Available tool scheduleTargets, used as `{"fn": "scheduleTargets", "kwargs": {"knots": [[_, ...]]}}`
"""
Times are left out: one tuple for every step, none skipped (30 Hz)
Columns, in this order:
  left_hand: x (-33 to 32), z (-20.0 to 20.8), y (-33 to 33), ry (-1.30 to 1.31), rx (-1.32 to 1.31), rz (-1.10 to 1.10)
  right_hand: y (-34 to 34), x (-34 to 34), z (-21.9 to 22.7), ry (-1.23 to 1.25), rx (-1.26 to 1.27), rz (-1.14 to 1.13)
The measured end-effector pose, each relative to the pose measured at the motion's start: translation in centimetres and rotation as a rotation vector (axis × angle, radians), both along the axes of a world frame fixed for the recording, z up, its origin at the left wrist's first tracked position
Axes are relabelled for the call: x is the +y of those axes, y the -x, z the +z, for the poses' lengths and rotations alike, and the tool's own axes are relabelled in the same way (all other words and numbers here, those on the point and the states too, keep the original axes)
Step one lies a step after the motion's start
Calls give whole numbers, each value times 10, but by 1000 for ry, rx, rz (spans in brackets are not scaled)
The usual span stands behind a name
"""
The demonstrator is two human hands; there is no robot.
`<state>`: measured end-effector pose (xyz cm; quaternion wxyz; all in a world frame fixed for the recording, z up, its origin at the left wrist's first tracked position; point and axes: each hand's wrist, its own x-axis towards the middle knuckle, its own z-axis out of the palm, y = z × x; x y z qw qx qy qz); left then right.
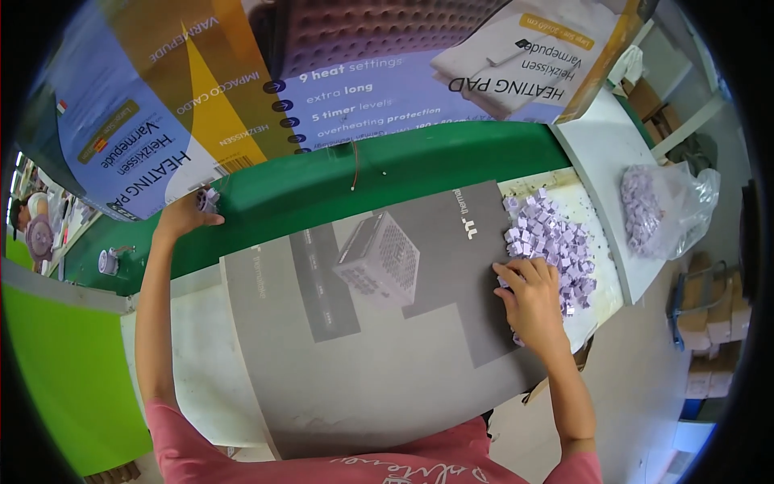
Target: The person assembles small purple plastic electronic components by hand, connecting plastic housings, wires, and small motors.
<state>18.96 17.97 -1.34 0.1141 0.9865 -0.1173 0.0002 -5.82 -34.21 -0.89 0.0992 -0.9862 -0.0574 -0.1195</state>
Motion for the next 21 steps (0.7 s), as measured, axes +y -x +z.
{"fn": "scheduleTargets", "kwargs": {"knots": [[-3, -2, -3, 3, -2, 2, 2, -3, -5, -35, 24, 23], [-11, -5, -8, -135, -135, -60, 3, -4, -7, -61, 17, 36], [-19, -10, -14, -271, -268, -120, 3, -3, -7, -56, 14, 38], [-27, -21, -26, -200, -305, -142, 3, 0, -5, -32, -15, 48], [-39, -34, -41, -125, -343, -161, 1, 4, -2, -4, -44, 59], [-75, -37, -61, -368, -380, -133, 0, -1, -4, -13, -43, 54], [-100, -40, -70, -599, -414, -94, -2, 3, -2, -179, -38, 47], [-111, -41, -69, -588, -414, -91, -3, 6, 2, -339, -33, 38], [-121, -41, -68, -542, -413, -123, -5, 14, 15, -524, 39, 14], [-131, -37, -66, -495, -414, -154, -8, 19, 18, -708, 60, 36], [-139, -32, -64, -452, -416, -185, -10, 22, 21, -895, 81, 59], [-146, -25, -61, -411, -417, -215, -12, 24, 26, -1083, 139, 110], [-161, -26, -63, -357, -416, -269, -12, 26, 29, -1220, 154, 126], [-174, -25, -64, -306, -413, -320, -13, 27, 32, -1359, 168, 145], [-185, -23, -64, -259, -408, -370, -16, 25, 31, -1452, 141, 214], [-186, -11, -58, -234, -404, -402, -19, 25, 34, -1519, 130, 264], [-185, 1, -52, -213, -399, -432, -21, 26, 37, -1589, 120, 318], [-183, 14, -46, -195, -393, -459, -21, 27, 37, -1649, 99, 333], [-182, 22, -34, -204, -389, -470, -23, 24, 36, -1664, 115, 365], [-180, 30, -9, -127, -403, -396, -23, 21, 35, -1680, 130, 397], [-178, 39, 17, -46, -414, -321, -23, 25, 37, -1719, 137, 353]]}}
